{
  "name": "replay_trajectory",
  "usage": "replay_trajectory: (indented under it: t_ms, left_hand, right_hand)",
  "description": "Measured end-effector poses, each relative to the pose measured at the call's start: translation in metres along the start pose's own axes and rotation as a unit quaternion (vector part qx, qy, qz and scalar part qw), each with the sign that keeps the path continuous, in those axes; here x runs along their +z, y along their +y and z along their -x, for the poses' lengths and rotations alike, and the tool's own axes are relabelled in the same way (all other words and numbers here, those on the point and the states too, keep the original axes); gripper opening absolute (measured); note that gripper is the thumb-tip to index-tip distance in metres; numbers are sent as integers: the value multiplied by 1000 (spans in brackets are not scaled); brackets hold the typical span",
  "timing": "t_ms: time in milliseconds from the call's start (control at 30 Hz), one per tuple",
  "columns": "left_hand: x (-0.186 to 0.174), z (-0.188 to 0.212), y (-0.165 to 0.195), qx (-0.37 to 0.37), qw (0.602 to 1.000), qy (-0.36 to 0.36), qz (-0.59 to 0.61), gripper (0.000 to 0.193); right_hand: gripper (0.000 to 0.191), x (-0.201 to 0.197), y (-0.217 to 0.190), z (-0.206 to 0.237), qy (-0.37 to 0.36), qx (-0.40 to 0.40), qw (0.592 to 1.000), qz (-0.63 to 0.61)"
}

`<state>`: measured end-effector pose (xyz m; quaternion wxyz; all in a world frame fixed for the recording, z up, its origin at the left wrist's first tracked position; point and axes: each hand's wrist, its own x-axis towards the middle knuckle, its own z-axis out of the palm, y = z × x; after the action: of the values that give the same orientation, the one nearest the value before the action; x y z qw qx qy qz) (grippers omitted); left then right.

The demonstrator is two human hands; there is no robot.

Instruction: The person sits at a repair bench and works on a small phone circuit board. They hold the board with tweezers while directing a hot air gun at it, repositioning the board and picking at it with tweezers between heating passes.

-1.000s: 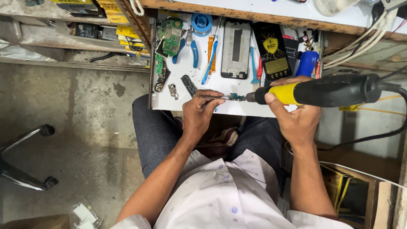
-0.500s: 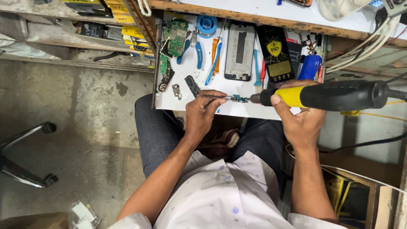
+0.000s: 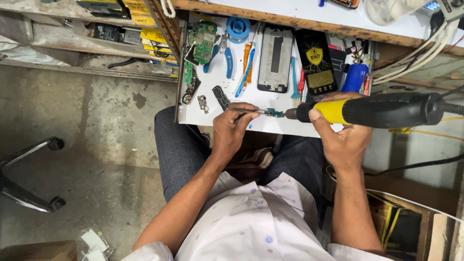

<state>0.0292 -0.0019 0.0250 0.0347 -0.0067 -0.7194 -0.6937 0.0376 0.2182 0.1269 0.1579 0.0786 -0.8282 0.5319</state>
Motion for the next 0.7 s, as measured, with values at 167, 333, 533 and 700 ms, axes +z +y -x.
replay_trajectory:
  t_ms: [167, 333, 533, 700]
  left_hand:
    - [1, 0, -1, 4, 1000, 0, 12, 15]
    - [-1, 0, -2, 18, 1000, -3, 3, 15]
    - [-1, 0, -2, 11, 1000, 2, -1, 15]
    - [0, -1, -2, 11, 1000, -6, -10, 15]
  right_hand:
    - [27, 0, 2, 1, 0, -12, 1000, 23]
    - [24, -1, 3, 2, 4, -12, 1000, 7]
    - [21, -3, 2, 2, 0, -17, 1000, 24]
    - [30, -2, 3, 1, 9, -13, 1000, -2]
